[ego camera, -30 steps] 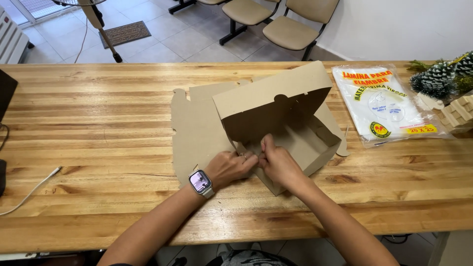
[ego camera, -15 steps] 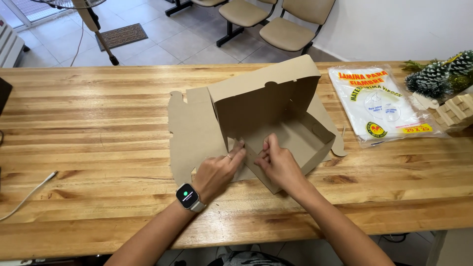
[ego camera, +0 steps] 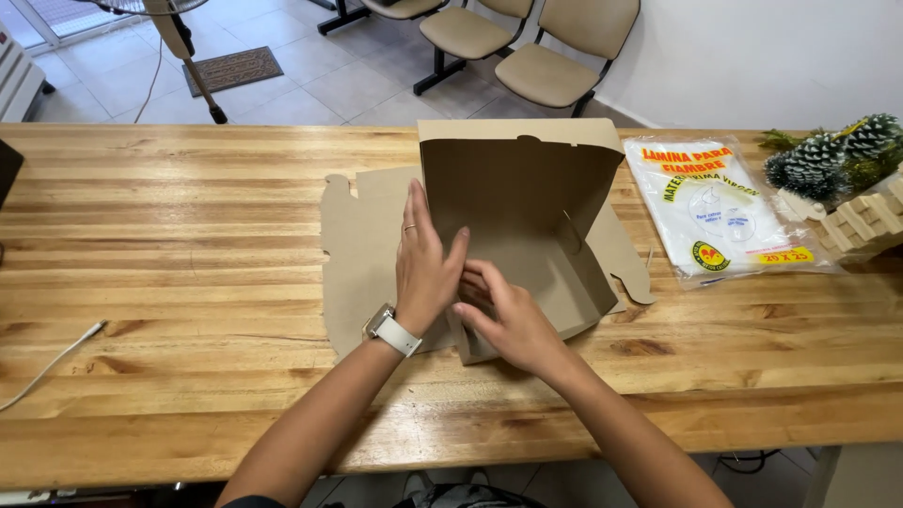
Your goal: Assembling cardboard boxes by folding pre-scored flaps and tucking them into slots, then placing a plastic liner inside.
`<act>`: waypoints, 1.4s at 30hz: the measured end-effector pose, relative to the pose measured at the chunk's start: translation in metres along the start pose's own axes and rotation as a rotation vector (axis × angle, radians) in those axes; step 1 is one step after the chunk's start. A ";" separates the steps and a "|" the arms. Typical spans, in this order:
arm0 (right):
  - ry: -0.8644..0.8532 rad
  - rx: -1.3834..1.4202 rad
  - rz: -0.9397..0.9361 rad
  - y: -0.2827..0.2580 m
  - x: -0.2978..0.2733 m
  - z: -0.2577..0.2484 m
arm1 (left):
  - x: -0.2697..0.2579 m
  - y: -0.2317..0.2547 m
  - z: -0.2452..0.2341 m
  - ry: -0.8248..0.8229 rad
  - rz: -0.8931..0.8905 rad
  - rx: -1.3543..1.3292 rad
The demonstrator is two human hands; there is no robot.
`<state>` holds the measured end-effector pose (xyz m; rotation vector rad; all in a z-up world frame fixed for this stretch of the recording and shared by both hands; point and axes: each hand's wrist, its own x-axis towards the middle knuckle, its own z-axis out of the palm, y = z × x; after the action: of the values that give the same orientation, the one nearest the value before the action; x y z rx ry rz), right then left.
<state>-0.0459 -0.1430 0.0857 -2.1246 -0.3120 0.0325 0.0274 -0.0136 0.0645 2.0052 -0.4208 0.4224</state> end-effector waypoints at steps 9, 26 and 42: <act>0.560 -0.215 -0.057 0.063 -0.069 -0.071 | -0.030 0.020 0.006 -0.027 0.595 0.483; 0.850 -0.227 0.271 0.245 -0.033 -0.241 | -0.022 0.022 0.022 -1.097 0.334 0.406; 0.825 -0.818 0.510 0.334 0.050 -0.299 | -0.004 0.032 0.044 -1.076 0.253 0.321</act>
<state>0.1156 -0.5499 -0.0243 -2.7178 0.8373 -0.7685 0.0142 -0.0660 0.0678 2.3676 -1.3350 -0.5324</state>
